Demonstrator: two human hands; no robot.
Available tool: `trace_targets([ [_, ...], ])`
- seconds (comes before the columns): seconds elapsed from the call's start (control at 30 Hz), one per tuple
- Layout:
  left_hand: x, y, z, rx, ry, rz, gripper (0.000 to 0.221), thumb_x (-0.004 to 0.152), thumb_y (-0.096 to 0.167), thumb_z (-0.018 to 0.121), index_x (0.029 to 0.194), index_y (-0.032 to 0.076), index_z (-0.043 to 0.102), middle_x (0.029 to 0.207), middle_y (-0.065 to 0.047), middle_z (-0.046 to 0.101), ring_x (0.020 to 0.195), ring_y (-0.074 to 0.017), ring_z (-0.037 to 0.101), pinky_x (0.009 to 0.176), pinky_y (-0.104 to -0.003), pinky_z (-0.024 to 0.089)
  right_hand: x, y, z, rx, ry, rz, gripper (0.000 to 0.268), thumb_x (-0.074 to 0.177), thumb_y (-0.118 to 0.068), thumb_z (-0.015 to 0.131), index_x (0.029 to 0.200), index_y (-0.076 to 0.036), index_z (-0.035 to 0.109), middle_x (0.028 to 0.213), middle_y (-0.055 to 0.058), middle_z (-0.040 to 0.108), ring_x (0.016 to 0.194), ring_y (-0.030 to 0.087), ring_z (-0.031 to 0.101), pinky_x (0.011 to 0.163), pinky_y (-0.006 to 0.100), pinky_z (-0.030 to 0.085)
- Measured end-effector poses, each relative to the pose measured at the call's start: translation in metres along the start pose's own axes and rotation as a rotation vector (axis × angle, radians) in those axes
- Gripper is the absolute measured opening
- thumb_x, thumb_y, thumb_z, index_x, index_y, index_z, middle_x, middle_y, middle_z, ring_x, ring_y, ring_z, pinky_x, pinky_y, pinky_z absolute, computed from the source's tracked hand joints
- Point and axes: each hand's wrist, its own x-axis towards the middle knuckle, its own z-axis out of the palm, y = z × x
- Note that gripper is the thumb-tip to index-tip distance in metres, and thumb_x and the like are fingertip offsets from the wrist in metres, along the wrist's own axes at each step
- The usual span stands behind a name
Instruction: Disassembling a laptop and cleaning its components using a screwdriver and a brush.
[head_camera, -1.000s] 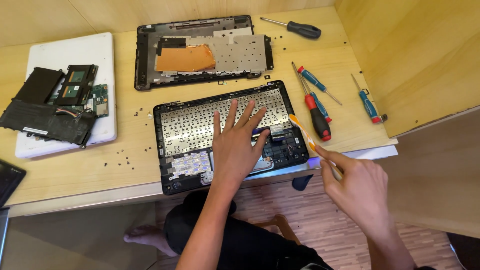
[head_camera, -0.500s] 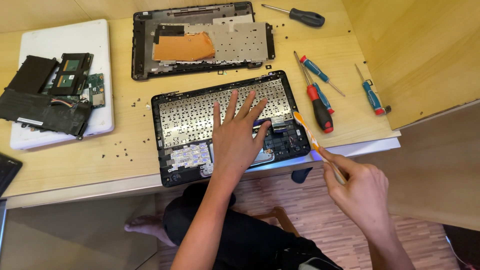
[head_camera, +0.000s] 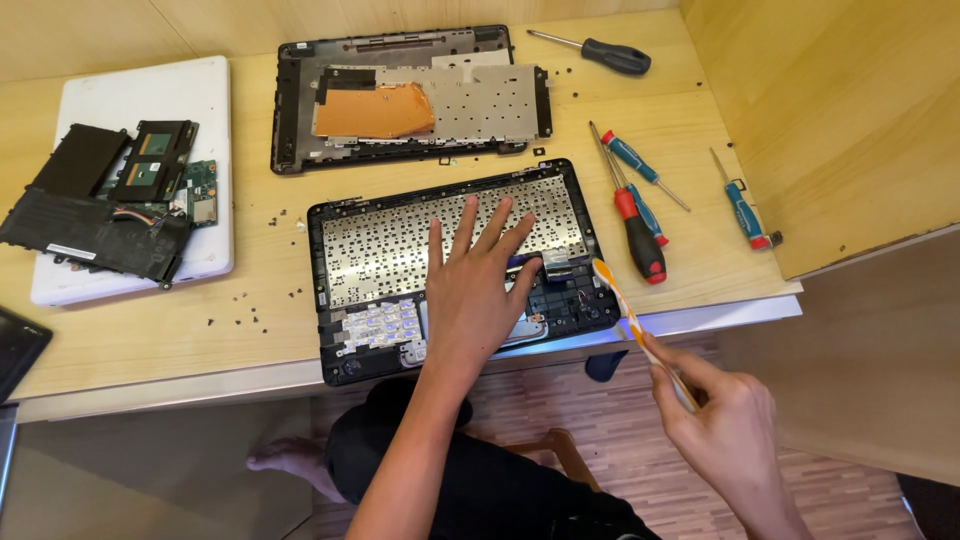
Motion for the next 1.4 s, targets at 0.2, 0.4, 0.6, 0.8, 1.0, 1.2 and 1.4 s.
trace_targets([
  [0.2,0.0,0.0,-0.001,-0.022,-0.006,-0.004,0.048,0.102,0.046,0.05,0.145,0.026,0.058,0.157,-0.001,0.049,0.153,-0.0327,0.029,0.123,-0.062,0.012,0.012,-0.008,-0.008,0.384,-0.133,0.154,0.033,0.088,-0.012,0.071,0.118,-0.019,0.084,0.064,-0.007,0.061,0.053,0.011,0.025,0.048,0.028,0.025],
  [0.4,0.0,-0.003,0.002,0.014,-0.009,0.013,0.047,0.104,0.045,0.051,0.148,0.029,0.055,0.157,-0.001,0.048,0.153,-0.0333,0.029,0.122,-0.061,0.013,0.018,-0.003,-0.015,0.351,-0.185,0.308,0.031,0.086,-0.013,0.073,0.113,-0.019,0.087,0.071,-0.007,0.071,0.056,0.009,0.033,0.053,0.026,0.028],
  [0.6,0.0,-0.002,-0.004,-0.087,-0.03,0.021,0.038,0.102,0.035,0.056,0.138,0.029,0.065,0.157,-0.004,0.047,0.154,-0.0365,0.024,0.123,-0.063,0.007,0.028,-0.013,-0.008,0.407,-0.139,0.129,0.034,0.087,-0.009,0.066,0.116,-0.015,0.084,0.067,-0.008,0.062,0.057,0.008,0.034,0.054,0.025,0.03],
  [0.8,0.001,-0.003,-0.006,-0.196,-0.009,-0.011,0.024,0.097,0.034,0.064,0.118,0.028,0.075,0.152,-0.005,0.054,0.152,-0.0375,0.028,0.123,-0.062,0.008,0.036,0.01,-0.039,0.219,-0.354,0.292,0.032,0.086,-0.015,0.076,0.116,-0.019,0.088,0.06,0.005,0.068,0.053,0.015,0.035,0.052,0.031,0.028],
  [1.0,0.002,-0.007,-0.006,-0.21,-0.002,0.019,0.021,0.097,0.033,0.065,0.113,0.033,0.078,0.148,-0.004,0.058,0.15,-0.0384,0.033,0.123,-0.063,0.01,0.067,-0.021,-0.054,-0.104,-0.208,-0.021,0.04,0.09,-0.013,0.059,0.119,-0.033,0.08,0.114,-0.008,0.078,0.087,0.021,0.07,0.079,0.039,0.048],
  [1.2,-0.003,-0.006,-0.002,-0.135,0.032,0.057,0.041,0.1,0.029,0.064,0.141,0.031,0.06,0.15,-0.003,0.058,0.152,-0.0366,0.033,0.123,-0.064,0.012,0.073,-0.02,-0.032,-0.127,-0.053,-0.289,0.013,0.089,-0.035,0.078,0.099,-0.028,0.083,0.1,-0.014,0.077,0.066,0.013,0.068,0.061,0.034,0.045],
  [1.4,-0.003,-0.003,-0.009,-0.218,0.03,0.066,0.008,0.099,0.022,0.065,0.105,0.022,0.06,0.143,-0.005,0.061,0.151,-0.0387,0.034,0.123,-0.066,0.011,0.077,-0.017,-0.028,-0.071,-0.084,-0.221,0.012,0.092,-0.028,0.075,0.101,-0.029,0.083,0.101,-0.015,0.077,0.085,0.01,0.07,0.065,0.033,0.045],
])
